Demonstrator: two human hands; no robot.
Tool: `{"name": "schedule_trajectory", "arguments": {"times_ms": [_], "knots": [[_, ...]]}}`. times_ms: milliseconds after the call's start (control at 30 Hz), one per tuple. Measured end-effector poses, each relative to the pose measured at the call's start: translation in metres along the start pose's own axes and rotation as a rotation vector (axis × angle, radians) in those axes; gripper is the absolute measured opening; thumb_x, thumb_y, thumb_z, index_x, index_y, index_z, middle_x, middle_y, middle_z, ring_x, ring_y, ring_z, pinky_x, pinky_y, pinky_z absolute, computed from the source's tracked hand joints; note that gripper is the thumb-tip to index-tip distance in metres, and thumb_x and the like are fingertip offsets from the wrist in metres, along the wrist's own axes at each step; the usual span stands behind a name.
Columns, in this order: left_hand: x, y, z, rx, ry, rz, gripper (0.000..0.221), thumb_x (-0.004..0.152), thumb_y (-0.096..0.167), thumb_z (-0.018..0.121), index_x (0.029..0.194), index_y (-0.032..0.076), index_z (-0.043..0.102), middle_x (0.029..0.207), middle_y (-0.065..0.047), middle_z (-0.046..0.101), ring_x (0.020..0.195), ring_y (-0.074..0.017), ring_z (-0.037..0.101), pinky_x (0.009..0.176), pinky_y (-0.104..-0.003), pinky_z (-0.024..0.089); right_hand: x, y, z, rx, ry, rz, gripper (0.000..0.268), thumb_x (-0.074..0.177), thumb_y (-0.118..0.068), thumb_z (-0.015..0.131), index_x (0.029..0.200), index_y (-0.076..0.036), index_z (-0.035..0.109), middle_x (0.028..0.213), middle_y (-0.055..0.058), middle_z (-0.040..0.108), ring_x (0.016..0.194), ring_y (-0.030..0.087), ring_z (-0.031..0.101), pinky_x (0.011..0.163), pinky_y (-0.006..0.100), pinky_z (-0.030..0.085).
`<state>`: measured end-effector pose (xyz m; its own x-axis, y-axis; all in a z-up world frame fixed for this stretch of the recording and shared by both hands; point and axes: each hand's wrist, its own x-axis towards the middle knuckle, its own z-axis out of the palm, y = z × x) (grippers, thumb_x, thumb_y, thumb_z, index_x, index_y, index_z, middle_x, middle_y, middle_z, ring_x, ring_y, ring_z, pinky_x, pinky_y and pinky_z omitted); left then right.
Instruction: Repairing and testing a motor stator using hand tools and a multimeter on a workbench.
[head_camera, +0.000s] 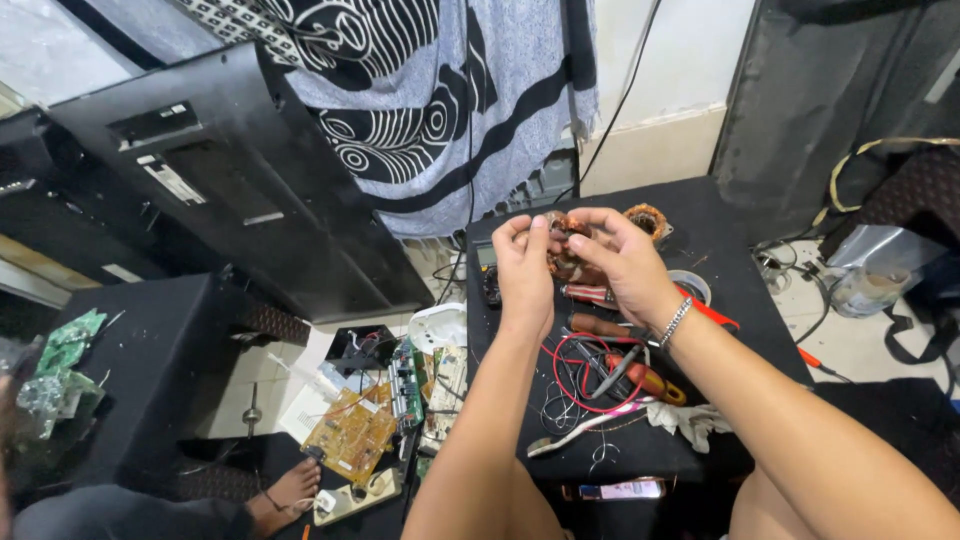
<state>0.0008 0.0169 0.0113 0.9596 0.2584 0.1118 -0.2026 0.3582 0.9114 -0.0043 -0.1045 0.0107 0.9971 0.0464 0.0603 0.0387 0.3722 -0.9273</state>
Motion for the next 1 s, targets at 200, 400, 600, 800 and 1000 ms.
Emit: {"name": "schedule_trajectory", "arguments": {"times_ms": [200, 400, 600, 800, 1000], "knots": [[-0.006, 0.003, 0.004, 0.069, -0.02, -0.052, 0.042, 0.104, 0.032, 0.058, 0.133, 0.006, 0.043, 0.1, -0.005, 0.057, 0.092, -0.0114, 0.058, 0.08, -0.026, 0.052, 0.01, 0.007, -0.004, -0.296, 0.079, -0.172, 0.044, 0.087, -0.014, 0.083, 0.129, -0.013, 0.067, 0.102, 0.003, 0.072, 0.081, 0.007, 0.07, 0.067, 0.024, 0.064], [-0.011, 0.018, 0.006, 0.167, -0.103, -0.137, 0.055, 0.086, 0.018, 0.075, 0.133, 0.0, 0.052, 0.11, -0.014, 0.063, 0.1, -0.0213, 0.065, 0.08, -0.033, 0.057, 0.013, 0.007, -0.011, -0.305, 0.072, -0.131, 0.036, 0.091, -0.012, 0.081, 0.124, -0.008, 0.068, 0.092, 0.01, 0.075, 0.074, 0.014, 0.075, 0.059, 0.026, 0.064], [0.0, 0.009, 0.001, 0.049, -0.129, -0.261, 0.052, 0.081, 0.013, 0.079, 0.127, -0.004, 0.061, 0.1, -0.015, 0.067, 0.091, -0.0223, 0.067, 0.072, -0.038, 0.06, 0.009, -0.001, -0.021, -0.343, 0.001, -0.053, 0.033, 0.092, -0.014, 0.082, 0.121, -0.008, 0.068, 0.09, 0.01, 0.075, 0.075, 0.009, 0.07, 0.062, 0.025, 0.063], [-0.002, 0.015, 0.004, -0.03, -0.112, -0.348, 0.052, 0.081, 0.012, 0.08, 0.126, -0.007, 0.062, 0.098, -0.022, 0.066, 0.085, -0.0284, 0.07, 0.064, -0.043, 0.061, 0.003, -0.017, -0.024, -0.443, -0.12, -0.024, 0.042, 0.09, -0.011, 0.079, 0.129, -0.005, 0.064, 0.088, 0.012, 0.072, 0.078, 0.012, 0.067, 0.069, 0.027, 0.062], [0.0, 0.003, 0.001, 0.042, -0.146, -0.367, 0.051, 0.085, 0.018, 0.078, 0.127, -0.006, 0.061, 0.104, -0.025, 0.067, 0.09, -0.0337, 0.072, 0.068, -0.047, 0.063, -0.008, -0.043, -0.031, -0.434, -0.196, 0.049, 0.026, 0.105, -0.014, 0.059, 0.127, -0.004, 0.068, 0.101, 0.022, 0.072, 0.087, 0.026, 0.072, 0.073, 0.042, 0.064]]}}
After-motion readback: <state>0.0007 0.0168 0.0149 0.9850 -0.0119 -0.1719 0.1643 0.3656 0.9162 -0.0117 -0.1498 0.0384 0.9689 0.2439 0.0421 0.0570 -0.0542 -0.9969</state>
